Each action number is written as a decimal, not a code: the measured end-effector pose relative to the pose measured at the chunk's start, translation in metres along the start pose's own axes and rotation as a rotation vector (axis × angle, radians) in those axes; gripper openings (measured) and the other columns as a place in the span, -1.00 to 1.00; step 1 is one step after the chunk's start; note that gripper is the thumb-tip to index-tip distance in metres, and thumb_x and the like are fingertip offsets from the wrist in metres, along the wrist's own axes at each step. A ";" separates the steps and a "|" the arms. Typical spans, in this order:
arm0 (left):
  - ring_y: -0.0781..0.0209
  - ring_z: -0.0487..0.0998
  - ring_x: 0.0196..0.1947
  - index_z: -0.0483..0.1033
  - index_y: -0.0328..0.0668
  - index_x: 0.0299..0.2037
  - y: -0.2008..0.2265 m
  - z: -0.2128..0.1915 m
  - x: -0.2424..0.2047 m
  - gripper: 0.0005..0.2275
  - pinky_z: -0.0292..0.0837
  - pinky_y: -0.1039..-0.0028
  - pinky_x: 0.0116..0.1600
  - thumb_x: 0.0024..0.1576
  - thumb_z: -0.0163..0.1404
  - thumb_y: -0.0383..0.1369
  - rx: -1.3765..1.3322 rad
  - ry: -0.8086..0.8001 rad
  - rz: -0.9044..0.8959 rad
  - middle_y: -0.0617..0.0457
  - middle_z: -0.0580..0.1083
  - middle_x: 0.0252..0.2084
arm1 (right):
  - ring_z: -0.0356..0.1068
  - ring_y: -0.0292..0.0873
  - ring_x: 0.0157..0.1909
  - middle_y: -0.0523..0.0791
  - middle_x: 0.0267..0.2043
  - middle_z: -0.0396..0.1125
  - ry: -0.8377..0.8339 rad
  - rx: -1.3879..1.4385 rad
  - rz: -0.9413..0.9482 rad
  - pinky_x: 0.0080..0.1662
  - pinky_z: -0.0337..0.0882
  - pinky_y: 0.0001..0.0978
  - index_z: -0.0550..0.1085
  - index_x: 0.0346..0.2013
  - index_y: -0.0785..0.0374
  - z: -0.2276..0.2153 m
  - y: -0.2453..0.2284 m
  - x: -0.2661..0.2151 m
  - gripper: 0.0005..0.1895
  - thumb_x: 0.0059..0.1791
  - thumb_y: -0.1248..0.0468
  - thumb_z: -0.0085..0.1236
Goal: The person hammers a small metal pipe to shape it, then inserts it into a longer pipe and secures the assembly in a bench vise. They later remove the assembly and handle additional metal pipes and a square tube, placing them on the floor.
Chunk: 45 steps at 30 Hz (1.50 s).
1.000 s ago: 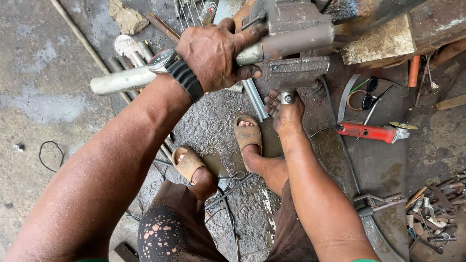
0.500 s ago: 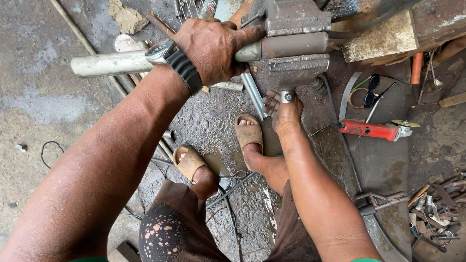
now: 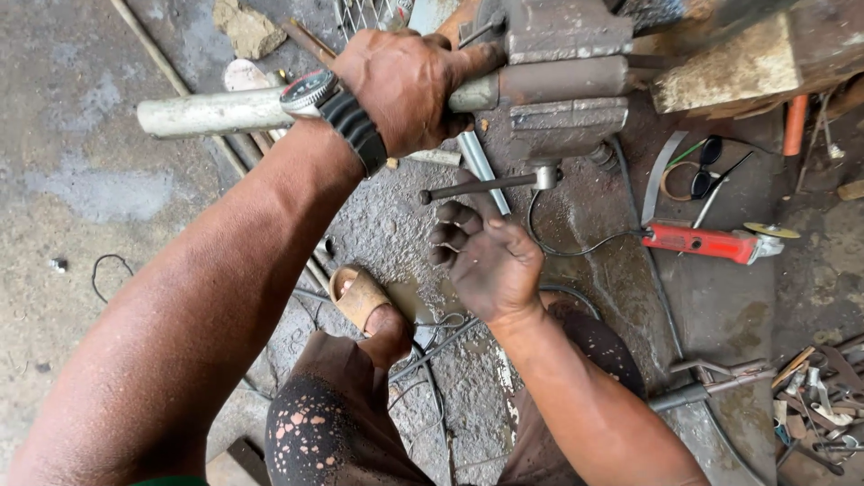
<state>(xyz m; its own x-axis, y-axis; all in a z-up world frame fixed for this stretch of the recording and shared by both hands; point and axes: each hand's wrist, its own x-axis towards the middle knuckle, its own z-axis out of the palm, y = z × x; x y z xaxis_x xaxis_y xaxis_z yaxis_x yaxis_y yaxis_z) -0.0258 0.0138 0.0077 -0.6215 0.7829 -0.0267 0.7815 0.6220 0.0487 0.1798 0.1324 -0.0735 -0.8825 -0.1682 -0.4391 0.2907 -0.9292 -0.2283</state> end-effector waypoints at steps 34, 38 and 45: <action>0.52 0.64 -0.24 0.58 0.24 -0.10 0.162 -0.014 -0.004 -0.69 0.59 0.57 -0.02 0.18 -0.10 0.07 -1.271 0.476 -0.577 0.34 0.67 -0.24 | 0.27 0.03 0.50 0.12 0.40 0.32 0.193 -0.077 -0.187 0.54 0.26 -0.21 0.37 0.32 0.51 -0.022 -0.125 0.002 -0.36 -0.07 0.36 -0.05; 0.04 0.83 -0.04 0.48 0.32 -0.01 0.188 0.005 0.024 -0.56 0.63 0.28 0.01 0.16 -0.36 0.19 -1.074 0.476 -0.696 0.23 0.73 -0.16 | 0.25 0.00 0.33 0.06 0.22 0.27 0.266 -0.194 -0.132 0.39 0.24 -0.21 0.38 0.18 0.44 -0.034 -0.120 0.008 -0.48 -0.08 0.32 -0.03; 0.29 0.62 0.37 0.44 0.34 0.25 0.162 0.098 -0.042 -0.54 0.61 0.42 0.49 0.18 0.11 0.11 -1.203 0.803 -0.695 0.25 0.50 0.34 | 0.14 -0.11 -0.33 -0.16 -0.48 0.04 0.515 -0.592 -0.013 -0.18 0.16 -0.20 0.41 -0.36 0.16 -0.068 -0.103 0.010 -0.87 -0.12 0.19 0.04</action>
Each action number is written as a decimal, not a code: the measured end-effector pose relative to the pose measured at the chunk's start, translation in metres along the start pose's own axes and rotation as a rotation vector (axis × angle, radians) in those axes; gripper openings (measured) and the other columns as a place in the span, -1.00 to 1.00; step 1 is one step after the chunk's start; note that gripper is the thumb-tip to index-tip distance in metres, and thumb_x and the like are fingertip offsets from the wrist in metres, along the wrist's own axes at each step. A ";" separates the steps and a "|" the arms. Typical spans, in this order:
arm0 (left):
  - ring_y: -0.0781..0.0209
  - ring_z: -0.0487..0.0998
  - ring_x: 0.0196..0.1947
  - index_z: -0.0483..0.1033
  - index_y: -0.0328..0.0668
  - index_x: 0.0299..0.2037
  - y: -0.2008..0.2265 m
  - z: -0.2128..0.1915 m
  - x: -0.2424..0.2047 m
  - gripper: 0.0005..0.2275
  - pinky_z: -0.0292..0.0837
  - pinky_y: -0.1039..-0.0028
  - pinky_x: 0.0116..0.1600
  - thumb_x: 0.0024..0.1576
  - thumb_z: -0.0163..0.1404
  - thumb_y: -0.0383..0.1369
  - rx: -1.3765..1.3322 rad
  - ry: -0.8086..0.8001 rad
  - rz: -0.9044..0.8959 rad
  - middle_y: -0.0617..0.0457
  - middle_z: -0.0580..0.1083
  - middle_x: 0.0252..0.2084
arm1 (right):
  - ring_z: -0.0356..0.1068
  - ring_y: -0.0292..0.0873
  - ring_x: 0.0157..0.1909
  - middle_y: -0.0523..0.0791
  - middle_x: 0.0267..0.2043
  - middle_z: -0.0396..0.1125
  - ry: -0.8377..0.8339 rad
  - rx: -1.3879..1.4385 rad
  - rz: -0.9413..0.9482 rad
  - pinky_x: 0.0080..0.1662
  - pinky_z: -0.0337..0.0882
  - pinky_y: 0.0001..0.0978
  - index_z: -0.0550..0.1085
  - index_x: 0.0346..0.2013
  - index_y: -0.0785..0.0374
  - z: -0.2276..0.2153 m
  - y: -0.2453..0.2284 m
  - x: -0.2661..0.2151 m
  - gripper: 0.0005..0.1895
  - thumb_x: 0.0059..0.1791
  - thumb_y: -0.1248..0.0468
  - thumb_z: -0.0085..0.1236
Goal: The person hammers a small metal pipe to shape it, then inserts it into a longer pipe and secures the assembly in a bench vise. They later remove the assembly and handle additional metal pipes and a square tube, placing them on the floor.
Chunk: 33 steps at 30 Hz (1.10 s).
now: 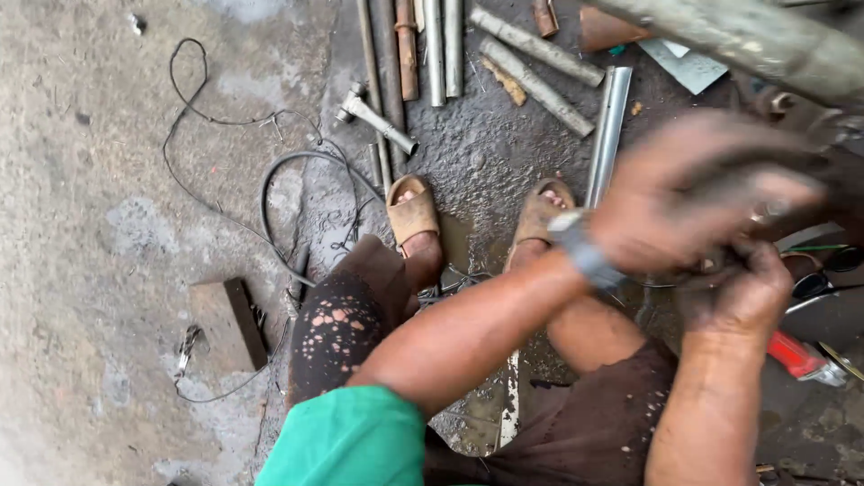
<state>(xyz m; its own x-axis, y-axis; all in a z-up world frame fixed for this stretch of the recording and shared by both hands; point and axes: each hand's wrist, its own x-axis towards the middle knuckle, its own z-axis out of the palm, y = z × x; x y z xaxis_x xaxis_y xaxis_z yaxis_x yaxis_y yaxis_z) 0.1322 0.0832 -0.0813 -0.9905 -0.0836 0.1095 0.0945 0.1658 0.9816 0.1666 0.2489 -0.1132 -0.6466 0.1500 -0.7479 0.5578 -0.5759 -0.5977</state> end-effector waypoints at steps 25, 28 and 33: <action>0.35 0.68 -0.08 0.63 -0.01 -0.13 -0.282 -0.275 -0.091 -0.80 0.57 0.44 0.12 0.24 0.03 -0.16 0.097 0.347 -1.298 0.17 0.64 -0.19 | 0.41 -0.03 -0.44 0.13 -0.49 0.42 -0.499 -0.630 -0.624 -0.33 0.45 -0.23 0.55 -0.10 0.48 0.126 0.045 -0.095 -0.78 0.03 0.38 0.12; -0.23 0.72 -0.18 0.68 -0.27 -0.07 -0.177 -0.255 -0.197 -0.77 0.63 0.09 -0.06 0.20 -0.05 -0.55 0.903 -0.329 -0.664 -0.29 0.66 -0.26 | 0.50 -0.01 -0.23 0.10 -0.32 0.46 -0.508 -0.691 -0.730 -0.16 0.52 -0.15 0.48 0.08 0.41 0.108 0.024 -0.113 -0.70 0.07 0.33 0.13; 0.29 0.28 -0.47 0.53 -0.11 -0.09 0.061 -0.194 -0.225 -0.67 0.22 0.42 -0.37 -0.11 0.16 -0.43 0.088 0.033 -0.863 0.12 0.43 -0.40 | 0.31 -0.08 0.35 -0.02 0.34 0.28 -0.458 -0.762 -0.689 0.20 0.47 -0.23 0.23 0.40 0.17 0.049 0.008 -0.171 -0.22 -0.03 -0.02 0.25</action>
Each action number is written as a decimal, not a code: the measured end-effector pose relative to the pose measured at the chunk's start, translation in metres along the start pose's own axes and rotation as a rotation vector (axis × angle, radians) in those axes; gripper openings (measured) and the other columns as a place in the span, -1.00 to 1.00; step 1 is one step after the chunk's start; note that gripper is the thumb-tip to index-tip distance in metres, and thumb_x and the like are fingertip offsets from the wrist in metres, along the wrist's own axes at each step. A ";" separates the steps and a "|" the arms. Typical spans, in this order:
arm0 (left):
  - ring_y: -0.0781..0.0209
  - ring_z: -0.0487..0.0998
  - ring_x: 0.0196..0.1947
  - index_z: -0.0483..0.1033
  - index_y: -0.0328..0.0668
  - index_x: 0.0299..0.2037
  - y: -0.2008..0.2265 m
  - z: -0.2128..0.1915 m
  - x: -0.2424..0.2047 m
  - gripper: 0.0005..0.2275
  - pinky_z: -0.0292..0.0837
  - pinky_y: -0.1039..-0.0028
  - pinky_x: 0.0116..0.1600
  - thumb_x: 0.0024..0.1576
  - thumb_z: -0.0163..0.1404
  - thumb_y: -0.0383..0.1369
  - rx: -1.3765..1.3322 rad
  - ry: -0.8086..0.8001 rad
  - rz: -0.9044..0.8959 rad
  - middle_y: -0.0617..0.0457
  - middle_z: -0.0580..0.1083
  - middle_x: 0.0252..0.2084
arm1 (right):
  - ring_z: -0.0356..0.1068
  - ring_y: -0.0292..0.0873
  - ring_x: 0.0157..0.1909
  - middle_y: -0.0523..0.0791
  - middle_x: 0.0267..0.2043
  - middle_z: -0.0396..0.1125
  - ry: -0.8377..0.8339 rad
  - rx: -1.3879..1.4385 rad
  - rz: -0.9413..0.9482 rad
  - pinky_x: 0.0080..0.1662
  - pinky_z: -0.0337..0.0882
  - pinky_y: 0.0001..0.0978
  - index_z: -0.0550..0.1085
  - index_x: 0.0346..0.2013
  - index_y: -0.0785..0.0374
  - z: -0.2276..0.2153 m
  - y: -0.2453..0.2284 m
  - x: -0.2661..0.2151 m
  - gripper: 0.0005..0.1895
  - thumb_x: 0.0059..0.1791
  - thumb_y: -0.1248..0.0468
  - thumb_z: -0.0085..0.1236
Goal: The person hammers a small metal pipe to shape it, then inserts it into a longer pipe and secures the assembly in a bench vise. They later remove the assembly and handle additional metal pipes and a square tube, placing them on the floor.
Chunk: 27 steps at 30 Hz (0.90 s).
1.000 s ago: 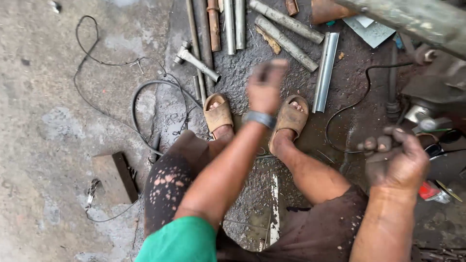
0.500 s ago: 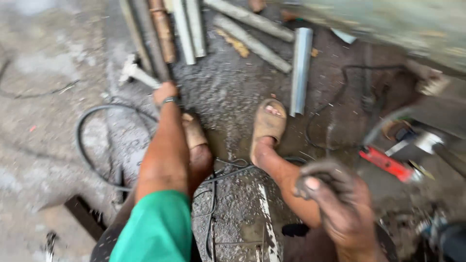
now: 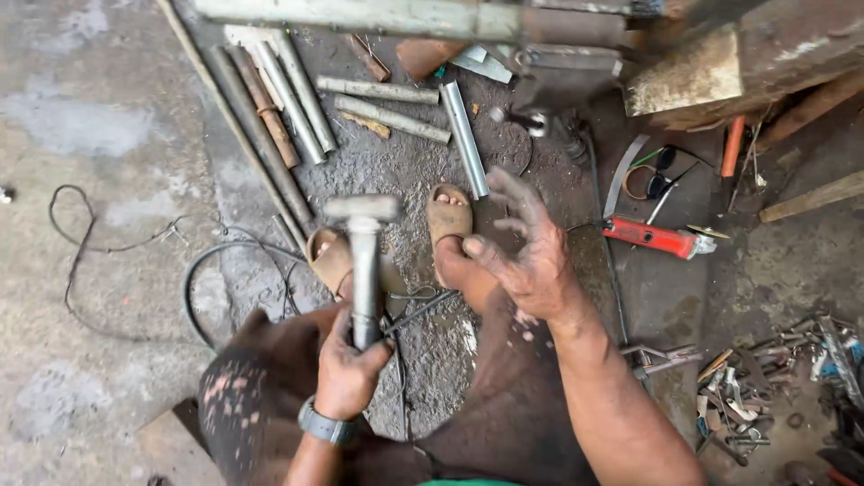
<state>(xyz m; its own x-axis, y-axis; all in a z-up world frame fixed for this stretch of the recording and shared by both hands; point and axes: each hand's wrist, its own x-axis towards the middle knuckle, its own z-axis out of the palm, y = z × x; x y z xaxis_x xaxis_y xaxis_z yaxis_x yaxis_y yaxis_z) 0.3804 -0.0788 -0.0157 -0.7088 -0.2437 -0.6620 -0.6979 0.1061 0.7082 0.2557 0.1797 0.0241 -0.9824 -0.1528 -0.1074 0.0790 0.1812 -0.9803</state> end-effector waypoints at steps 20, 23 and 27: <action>0.17 0.58 -0.38 0.49 -0.19 -0.02 0.162 0.137 0.147 -0.61 0.51 0.35 -0.35 0.16 0.06 -0.04 -0.792 0.007 0.560 0.01 0.57 -0.31 | 0.45 -0.15 -0.40 -0.15 -0.23 0.31 0.689 0.038 -0.130 -0.40 0.58 -0.35 0.30 -0.16 0.19 -0.212 0.039 -0.014 -0.49 0.18 -0.15 0.26; 0.01 0.70 -0.17 0.32 -0.03 0.35 0.165 0.141 0.220 -0.39 0.62 0.41 -0.28 0.11 0.10 -0.01 -1.114 -0.064 0.360 -0.09 0.60 -0.05 | 0.26 -0.20 -0.53 -0.07 -0.27 0.20 0.754 -0.068 -0.060 -0.59 0.38 -0.32 0.22 -0.02 0.19 -0.235 0.057 0.046 -0.52 0.23 -0.09 0.22; -0.34 0.64 0.06 0.03 0.04 0.51 0.167 0.136 0.245 -0.21 0.68 0.09 -0.05 0.11 0.22 -0.13 -1.209 -0.263 0.506 -0.27 0.51 0.12 | 0.22 -0.24 -0.20 -0.16 -0.19 0.21 0.737 -0.279 -0.135 -0.24 0.34 -0.27 0.32 -0.08 0.16 -0.253 0.079 0.094 -0.62 0.29 -0.03 0.23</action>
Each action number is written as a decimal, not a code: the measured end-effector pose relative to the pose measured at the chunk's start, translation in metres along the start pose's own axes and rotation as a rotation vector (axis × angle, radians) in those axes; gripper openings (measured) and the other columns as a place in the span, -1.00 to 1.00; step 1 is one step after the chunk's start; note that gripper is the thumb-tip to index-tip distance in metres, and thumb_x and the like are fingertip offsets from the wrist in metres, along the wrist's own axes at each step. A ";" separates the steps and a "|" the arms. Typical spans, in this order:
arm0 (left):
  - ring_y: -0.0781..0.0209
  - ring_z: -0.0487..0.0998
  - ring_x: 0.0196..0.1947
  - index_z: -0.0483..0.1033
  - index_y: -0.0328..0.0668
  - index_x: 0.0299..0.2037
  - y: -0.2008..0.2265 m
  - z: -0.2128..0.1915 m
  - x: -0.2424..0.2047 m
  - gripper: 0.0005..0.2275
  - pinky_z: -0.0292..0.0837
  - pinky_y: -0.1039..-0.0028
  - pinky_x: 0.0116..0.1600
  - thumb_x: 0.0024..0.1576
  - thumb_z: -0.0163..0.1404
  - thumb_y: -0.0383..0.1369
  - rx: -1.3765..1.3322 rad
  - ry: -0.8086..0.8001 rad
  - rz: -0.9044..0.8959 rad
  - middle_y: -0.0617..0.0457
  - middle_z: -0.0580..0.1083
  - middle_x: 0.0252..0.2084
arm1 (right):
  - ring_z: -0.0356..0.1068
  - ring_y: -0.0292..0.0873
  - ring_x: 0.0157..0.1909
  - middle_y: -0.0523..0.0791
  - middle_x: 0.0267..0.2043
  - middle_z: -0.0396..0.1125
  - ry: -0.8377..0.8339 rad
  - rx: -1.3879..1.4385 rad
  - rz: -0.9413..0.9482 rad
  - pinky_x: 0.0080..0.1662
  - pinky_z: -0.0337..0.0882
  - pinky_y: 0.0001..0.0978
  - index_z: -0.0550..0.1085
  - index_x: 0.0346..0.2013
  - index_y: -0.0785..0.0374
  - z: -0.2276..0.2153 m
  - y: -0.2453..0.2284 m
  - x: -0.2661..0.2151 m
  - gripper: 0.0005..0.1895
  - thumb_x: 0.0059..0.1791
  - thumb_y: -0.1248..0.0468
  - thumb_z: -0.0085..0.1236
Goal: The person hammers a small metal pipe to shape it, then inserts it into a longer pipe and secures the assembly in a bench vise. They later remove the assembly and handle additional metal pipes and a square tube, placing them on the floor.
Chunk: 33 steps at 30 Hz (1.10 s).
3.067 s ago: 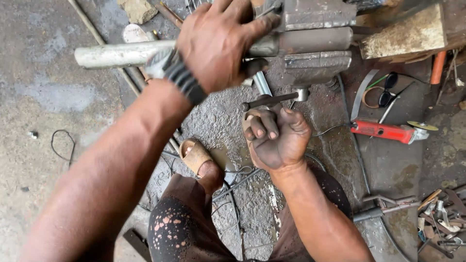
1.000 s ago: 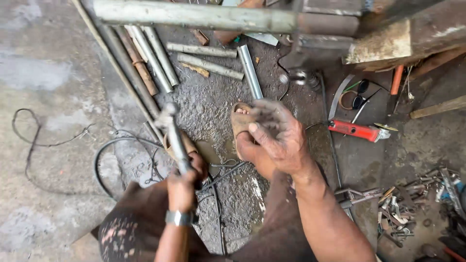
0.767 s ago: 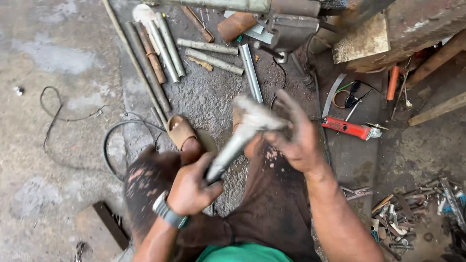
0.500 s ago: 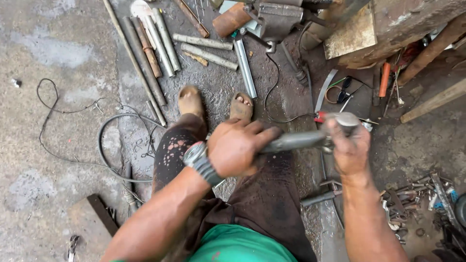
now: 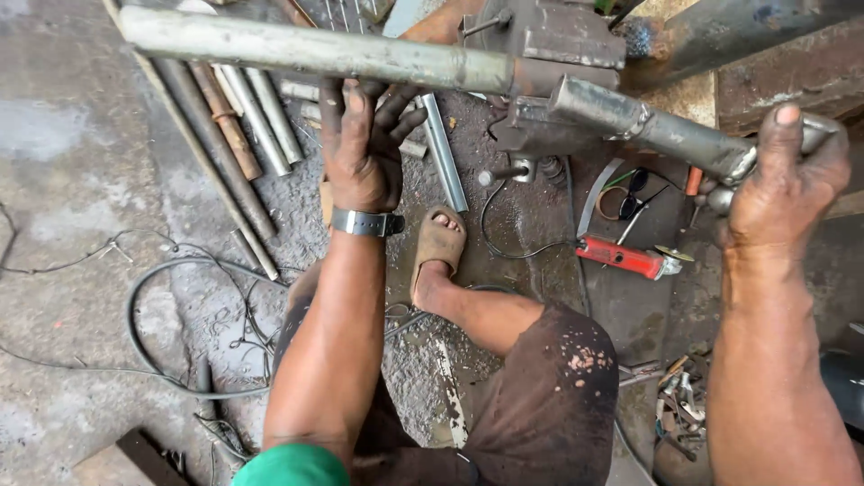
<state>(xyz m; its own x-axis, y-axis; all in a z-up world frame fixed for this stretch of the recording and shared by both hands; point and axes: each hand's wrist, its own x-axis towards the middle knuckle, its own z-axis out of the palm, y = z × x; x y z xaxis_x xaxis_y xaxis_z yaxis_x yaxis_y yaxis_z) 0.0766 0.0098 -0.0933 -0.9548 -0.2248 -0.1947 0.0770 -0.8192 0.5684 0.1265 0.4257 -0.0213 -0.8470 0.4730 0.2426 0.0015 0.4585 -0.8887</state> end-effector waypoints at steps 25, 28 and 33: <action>0.04 0.53 0.17 0.37 -0.21 0.37 0.002 0.000 0.028 -0.59 0.51 0.12 0.29 0.38 0.17 -0.30 0.037 -0.092 0.305 -0.10 0.52 0.18 | 0.20 -0.51 -0.63 -0.42 -0.33 0.36 -0.088 -0.107 0.588 -0.63 0.19 -0.70 0.36 -0.05 -0.17 0.003 -0.006 0.022 -0.24 -0.16 -0.63 0.05; 0.11 0.54 0.10 0.38 -0.28 0.27 -0.005 -0.011 0.032 -0.53 0.58 0.19 0.20 0.26 0.21 -0.20 0.170 0.041 0.276 -0.11 0.53 0.12 | 0.41 -0.50 -0.41 -0.46 -0.35 0.36 0.012 -0.137 0.622 -0.50 0.31 -0.63 0.40 -0.15 -0.23 0.052 -0.055 0.007 -0.44 -0.10 -0.51 0.05; -0.01 0.58 -0.08 0.46 -0.19 0.07 0.010 0.008 0.036 -0.63 0.70 -0.06 -0.14 0.18 0.25 -0.19 0.102 0.087 0.265 -0.14 0.54 -0.05 | 0.39 -0.27 -0.19 -0.15 -0.04 0.39 -0.098 -0.137 0.166 -0.19 0.42 -0.45 0.36 0.20 0.16 0.026 -0.029 0.023 -0.46 0.21 -0.21 0.00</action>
<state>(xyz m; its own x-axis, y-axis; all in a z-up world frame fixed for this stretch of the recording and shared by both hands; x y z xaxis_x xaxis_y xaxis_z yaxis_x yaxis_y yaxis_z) 0.0407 -0.0021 -0.0886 -0.8767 -0.4718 -0.0939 0.2868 -0.6694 0.6853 0.0932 0.4033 -0.0001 -0.8766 0.4782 0.0528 0.2116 0.4817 -0.8504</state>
